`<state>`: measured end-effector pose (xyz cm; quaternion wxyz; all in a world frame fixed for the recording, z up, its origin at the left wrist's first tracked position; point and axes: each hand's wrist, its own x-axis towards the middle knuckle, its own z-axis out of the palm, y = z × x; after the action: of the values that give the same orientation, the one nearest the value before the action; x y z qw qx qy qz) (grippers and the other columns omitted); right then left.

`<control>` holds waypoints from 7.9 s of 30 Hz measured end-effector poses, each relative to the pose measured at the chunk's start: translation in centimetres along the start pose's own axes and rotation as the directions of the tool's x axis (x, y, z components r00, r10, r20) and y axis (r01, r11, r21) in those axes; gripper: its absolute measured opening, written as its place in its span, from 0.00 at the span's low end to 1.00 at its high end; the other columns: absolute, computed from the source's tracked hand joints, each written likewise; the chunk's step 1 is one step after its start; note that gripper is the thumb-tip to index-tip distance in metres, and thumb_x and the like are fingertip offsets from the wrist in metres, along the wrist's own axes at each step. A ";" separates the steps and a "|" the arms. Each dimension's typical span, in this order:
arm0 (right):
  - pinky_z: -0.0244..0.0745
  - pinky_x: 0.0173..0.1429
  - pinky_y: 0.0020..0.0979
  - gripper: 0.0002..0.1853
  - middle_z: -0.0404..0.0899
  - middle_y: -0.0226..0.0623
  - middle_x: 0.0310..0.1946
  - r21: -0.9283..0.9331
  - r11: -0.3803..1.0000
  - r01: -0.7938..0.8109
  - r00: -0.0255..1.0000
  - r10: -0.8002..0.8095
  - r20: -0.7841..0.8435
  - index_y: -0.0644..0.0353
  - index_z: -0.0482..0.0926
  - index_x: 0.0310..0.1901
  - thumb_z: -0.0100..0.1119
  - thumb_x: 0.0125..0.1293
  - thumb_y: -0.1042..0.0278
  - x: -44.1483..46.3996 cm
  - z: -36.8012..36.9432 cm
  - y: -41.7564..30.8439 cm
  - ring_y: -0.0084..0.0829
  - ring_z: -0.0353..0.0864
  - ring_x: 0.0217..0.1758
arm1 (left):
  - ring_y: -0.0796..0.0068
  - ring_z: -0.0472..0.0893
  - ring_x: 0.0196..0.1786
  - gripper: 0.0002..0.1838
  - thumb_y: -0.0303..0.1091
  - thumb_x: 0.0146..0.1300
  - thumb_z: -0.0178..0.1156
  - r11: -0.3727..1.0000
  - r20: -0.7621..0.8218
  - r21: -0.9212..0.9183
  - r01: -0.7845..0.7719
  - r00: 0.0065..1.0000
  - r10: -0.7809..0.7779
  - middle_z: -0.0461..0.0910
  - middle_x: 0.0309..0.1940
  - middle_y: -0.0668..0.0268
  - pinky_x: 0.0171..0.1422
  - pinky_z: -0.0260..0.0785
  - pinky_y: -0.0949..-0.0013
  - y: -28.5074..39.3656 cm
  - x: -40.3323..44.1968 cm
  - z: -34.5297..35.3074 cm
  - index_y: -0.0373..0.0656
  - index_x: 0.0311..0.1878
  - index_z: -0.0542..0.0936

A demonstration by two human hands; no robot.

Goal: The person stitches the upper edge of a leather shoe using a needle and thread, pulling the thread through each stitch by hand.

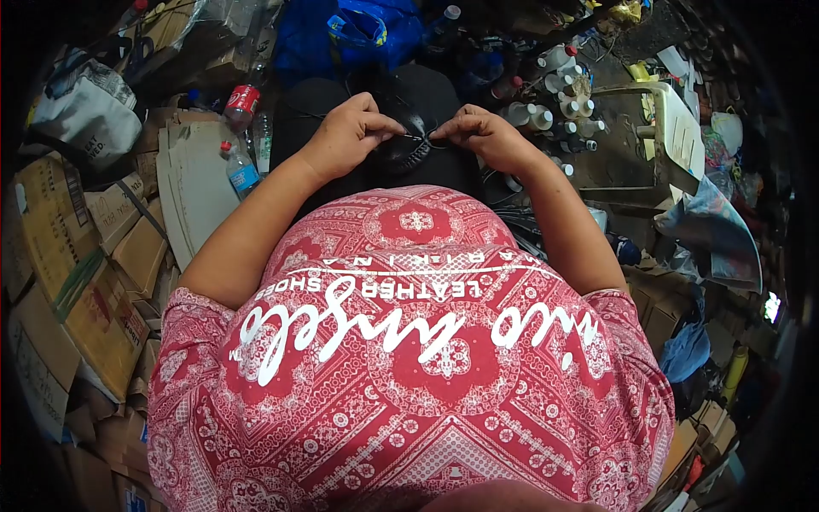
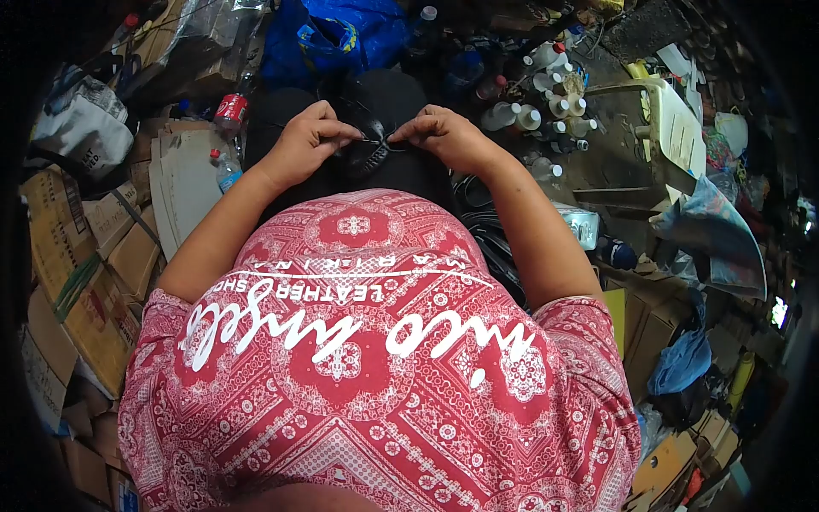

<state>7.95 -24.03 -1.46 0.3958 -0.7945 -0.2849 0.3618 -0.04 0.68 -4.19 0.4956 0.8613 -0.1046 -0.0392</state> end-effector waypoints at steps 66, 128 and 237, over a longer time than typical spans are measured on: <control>0.66 0.48 0.21 0.08 0.71 0.24 0.37 0.378 0.918 -0.118 0.984 0.158 -0.078 0.62 0.78 0.36 0.66 0.60 0.68 -4.2 0.0 2.7 0.17 0.71 0.39 | 0.51 0.80 0.42 0.07 0.27 0.62 0.55 0.981 0.248 0.196 0.012 0.967 -0.061 0.81 0.36 0.52 0.45 0.71 0.59 2.9 1.6 -0.1 0.39 0.43 0.75; 0.72 0.50 0.34 0.12 0.77 0.31 0.37 0.872 0.172 0.457 0.874 0.094 -0.477 0.59 0.75 0.38 0.51 0.71 0.59 -0.2 -1.4 -5.2 0.24 0.76 0.35 | 0.76 0.70 0.39 0.12 0.42 0.70 0.53 0.313 -0.292 -0.913 -0.261 0.955 -0.057 0.70 0.30 0.67 0.49 0.62 0.73 5.9 -4.7 -13.4 0.43 0.39 0.74; 0.75 0.42 0.39 0.06 0.77 0.40 0.30 -0.605 0.767 0.213 0.954 -0.298 -0.042 0.51 0.85 0.34 0.62 0.54 0.68 0.2 0.3 -5.3 0.41 0.80 0.37 | 0.67 0.77 0.41 0.12 0.27 0.47 0.69 0.986 0.407 0.059 -0.156 0.905 0.119 0.75 0.34 0.65 0.46 0.70 0.67 -0.1 4.9 -2.0 0.43 0.38 0.83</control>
<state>6.94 -20.94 2.72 0.1911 -0.8546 -0.4615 0.1421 5.11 1.34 -3.06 0.4257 0.8467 -0.2665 -0.1755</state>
